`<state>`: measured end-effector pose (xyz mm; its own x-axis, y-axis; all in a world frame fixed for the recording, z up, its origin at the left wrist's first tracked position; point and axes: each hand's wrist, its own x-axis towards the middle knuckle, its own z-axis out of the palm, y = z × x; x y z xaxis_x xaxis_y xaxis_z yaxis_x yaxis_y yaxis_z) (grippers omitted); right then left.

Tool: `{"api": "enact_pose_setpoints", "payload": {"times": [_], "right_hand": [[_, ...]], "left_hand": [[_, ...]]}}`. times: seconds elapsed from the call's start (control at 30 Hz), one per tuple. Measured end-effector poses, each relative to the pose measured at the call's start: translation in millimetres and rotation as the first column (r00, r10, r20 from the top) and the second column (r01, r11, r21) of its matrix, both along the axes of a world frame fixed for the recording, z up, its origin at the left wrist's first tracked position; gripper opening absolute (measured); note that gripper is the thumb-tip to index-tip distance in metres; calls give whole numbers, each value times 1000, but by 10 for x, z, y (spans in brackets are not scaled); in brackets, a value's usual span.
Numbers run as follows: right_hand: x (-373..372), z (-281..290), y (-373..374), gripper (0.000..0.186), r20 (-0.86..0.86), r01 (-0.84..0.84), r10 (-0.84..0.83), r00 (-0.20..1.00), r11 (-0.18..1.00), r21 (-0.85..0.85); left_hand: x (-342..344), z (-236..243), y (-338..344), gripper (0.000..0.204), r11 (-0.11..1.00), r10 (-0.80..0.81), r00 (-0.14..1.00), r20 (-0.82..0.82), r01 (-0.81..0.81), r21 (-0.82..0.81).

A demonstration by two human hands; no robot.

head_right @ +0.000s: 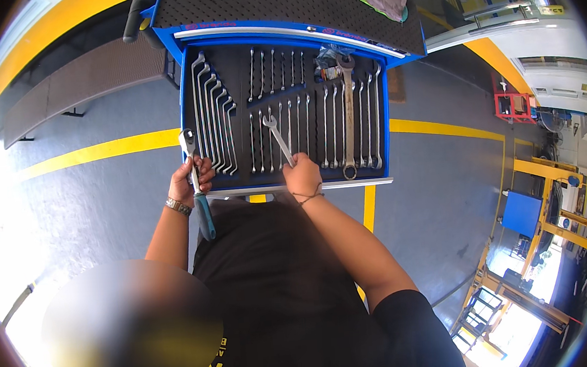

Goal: The person selects a socket and wrench from a tool chest, then walks through a garage to a blue motorcycle. They use the tools to loosen and remove a bolt from the motorcycle's undercarriage, then place the bolt on a nearby workbench.

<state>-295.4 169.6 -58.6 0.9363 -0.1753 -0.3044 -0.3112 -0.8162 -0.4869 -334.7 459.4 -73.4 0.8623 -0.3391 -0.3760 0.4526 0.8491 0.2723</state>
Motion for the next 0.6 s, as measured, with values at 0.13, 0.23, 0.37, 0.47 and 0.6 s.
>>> {"api": "enact_pose_setpoints", "payload": {"times": [0.13,0.23,0.37,0.47,0.6], "right_hand": [[17,12,-26,26,33,-78,80,996,996,-41],[34,-12,-66,21,77,-74,83,994,991,-113],[20,4,-133,16,86,-111,126,988,981,-158],[37,61,-74,17,-29,-137,134,991,967,-215],[36,100,-44,20,-8,-64,64,998,980,-189]], "left_hand": [[5,-17,9,29,1000,1,1000,-16,-1,-27],[-9,-15,-3,29,1000,2,1000,-6,-2,-24],[-3,-7,5,29,1000,-9,1000,-4,9,-23],[-4,-17,12,29,1000,-10,1000,-12,10,-29],[-14,-39,15,28,1000,-6,1000,-15,5,-25]]}}
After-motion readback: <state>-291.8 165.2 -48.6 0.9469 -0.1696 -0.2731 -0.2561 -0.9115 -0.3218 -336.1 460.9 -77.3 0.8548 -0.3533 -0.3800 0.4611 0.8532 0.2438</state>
